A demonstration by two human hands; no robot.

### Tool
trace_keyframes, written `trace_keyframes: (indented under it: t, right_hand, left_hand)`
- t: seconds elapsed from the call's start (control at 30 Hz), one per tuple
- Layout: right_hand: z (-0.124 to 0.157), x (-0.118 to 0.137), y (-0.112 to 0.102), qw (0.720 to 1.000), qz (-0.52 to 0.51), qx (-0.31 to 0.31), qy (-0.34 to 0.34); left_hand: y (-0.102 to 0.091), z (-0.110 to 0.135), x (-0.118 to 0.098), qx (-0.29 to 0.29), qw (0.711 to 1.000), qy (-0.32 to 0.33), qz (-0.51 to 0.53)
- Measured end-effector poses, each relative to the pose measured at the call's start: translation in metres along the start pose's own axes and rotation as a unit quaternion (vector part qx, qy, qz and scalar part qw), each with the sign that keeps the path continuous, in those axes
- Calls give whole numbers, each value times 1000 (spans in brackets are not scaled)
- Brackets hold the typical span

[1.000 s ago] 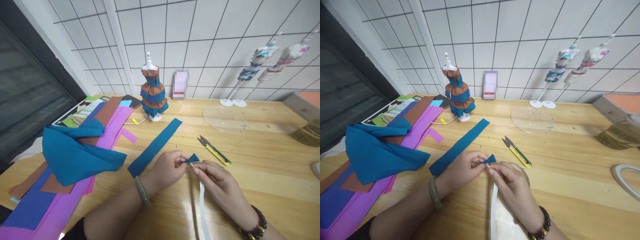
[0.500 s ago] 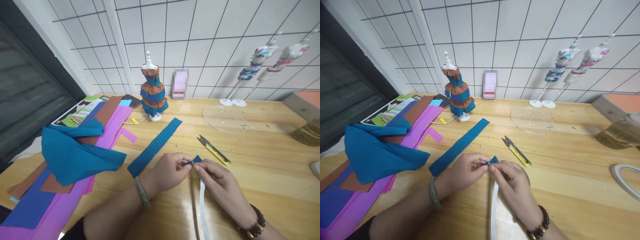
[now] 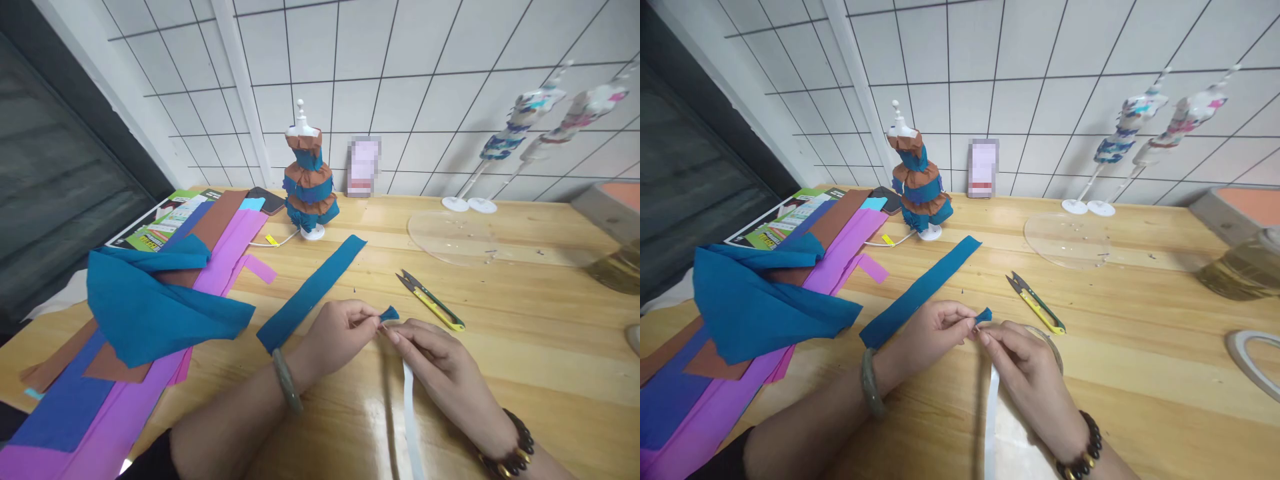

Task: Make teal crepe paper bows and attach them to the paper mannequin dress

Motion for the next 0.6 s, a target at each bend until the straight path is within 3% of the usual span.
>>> trace_keyframes:
  t: [0.37, 0.6]
  right_hand:
    - [1, -3, 0, 999, 40, 2, 31]
    - [-1, -3, 0, 999, 39, -3, 36]
  left_hand:
    - [4, 3, -2, 14, 1000, 19, 13]
    - [5, 2, 1, 51, 998, -20, 38]
Point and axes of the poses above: each hand's wrist, its own z-axis away from the middle knuckle, its own y-axis out of the palm, x = y × z, the point moved 4 cm from there along -z, towards the middle knuckle, and after that the axes turned 11 degrees about -y, right-handed, at the moved point
